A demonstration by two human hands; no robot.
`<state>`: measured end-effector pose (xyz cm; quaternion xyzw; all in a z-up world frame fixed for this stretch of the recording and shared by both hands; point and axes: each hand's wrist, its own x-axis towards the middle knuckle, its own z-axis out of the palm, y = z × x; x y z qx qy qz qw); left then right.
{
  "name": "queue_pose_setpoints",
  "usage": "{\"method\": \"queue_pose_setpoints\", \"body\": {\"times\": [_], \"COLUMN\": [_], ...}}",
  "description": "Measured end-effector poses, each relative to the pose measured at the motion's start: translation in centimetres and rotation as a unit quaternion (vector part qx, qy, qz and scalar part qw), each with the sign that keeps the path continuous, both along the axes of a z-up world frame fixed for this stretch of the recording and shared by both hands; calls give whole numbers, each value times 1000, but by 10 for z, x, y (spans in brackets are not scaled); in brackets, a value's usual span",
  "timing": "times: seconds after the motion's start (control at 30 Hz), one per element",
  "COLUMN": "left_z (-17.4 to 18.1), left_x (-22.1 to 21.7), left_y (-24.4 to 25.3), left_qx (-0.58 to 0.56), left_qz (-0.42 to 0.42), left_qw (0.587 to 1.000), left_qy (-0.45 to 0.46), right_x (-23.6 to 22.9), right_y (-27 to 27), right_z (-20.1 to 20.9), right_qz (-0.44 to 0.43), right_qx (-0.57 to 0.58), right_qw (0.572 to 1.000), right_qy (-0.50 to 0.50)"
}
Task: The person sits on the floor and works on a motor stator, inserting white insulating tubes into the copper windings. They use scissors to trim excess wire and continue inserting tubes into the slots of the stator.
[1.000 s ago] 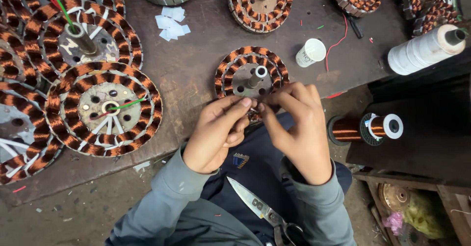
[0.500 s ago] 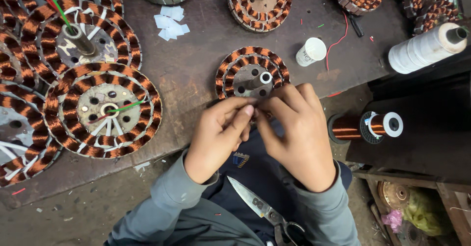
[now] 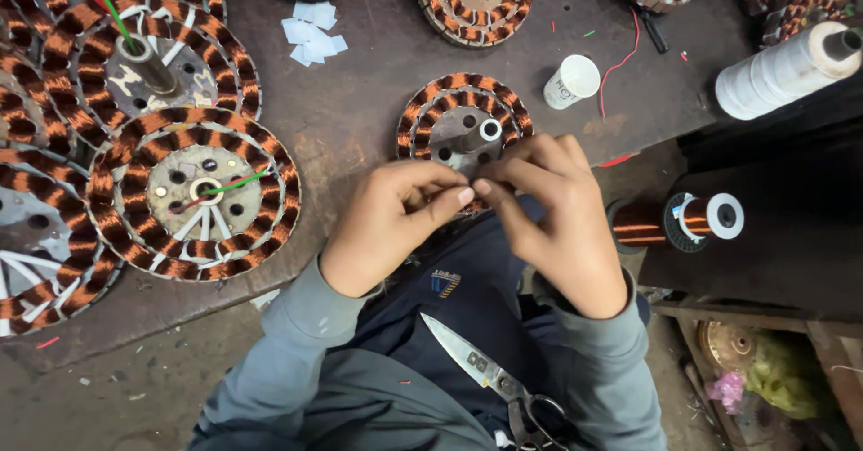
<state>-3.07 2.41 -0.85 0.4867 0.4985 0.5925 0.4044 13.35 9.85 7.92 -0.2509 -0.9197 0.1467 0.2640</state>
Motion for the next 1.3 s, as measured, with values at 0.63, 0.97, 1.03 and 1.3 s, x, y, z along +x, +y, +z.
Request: {"method": "queue_pose_setpoints", "body": {"times": [0.63, 0.97, 1.03, 1.3], "left_z": [36, 33, 30, 26], "left_x": [-2, 2, 2, 5], "left_y": [13, -6, -7, -2], "left_qx": [53, 72, 96, 107], "left_qz": [-38, 25, 28, 32], "left_qw": [948, 946, 940, 935], "left_qy": [310, 315, 325, 336], "right_x": [116, 120, 118, 115], "right_y": [-46, -49, -51, -53], "right_z": [-177, -206, -202, -192], "right_qz": [-208, -231, -228, -235], "right_qx": [-372, -316, -289, -280], "right_qw": [886, 905, 917, 921], "right_qy": [183, 164, 152, 134]}}
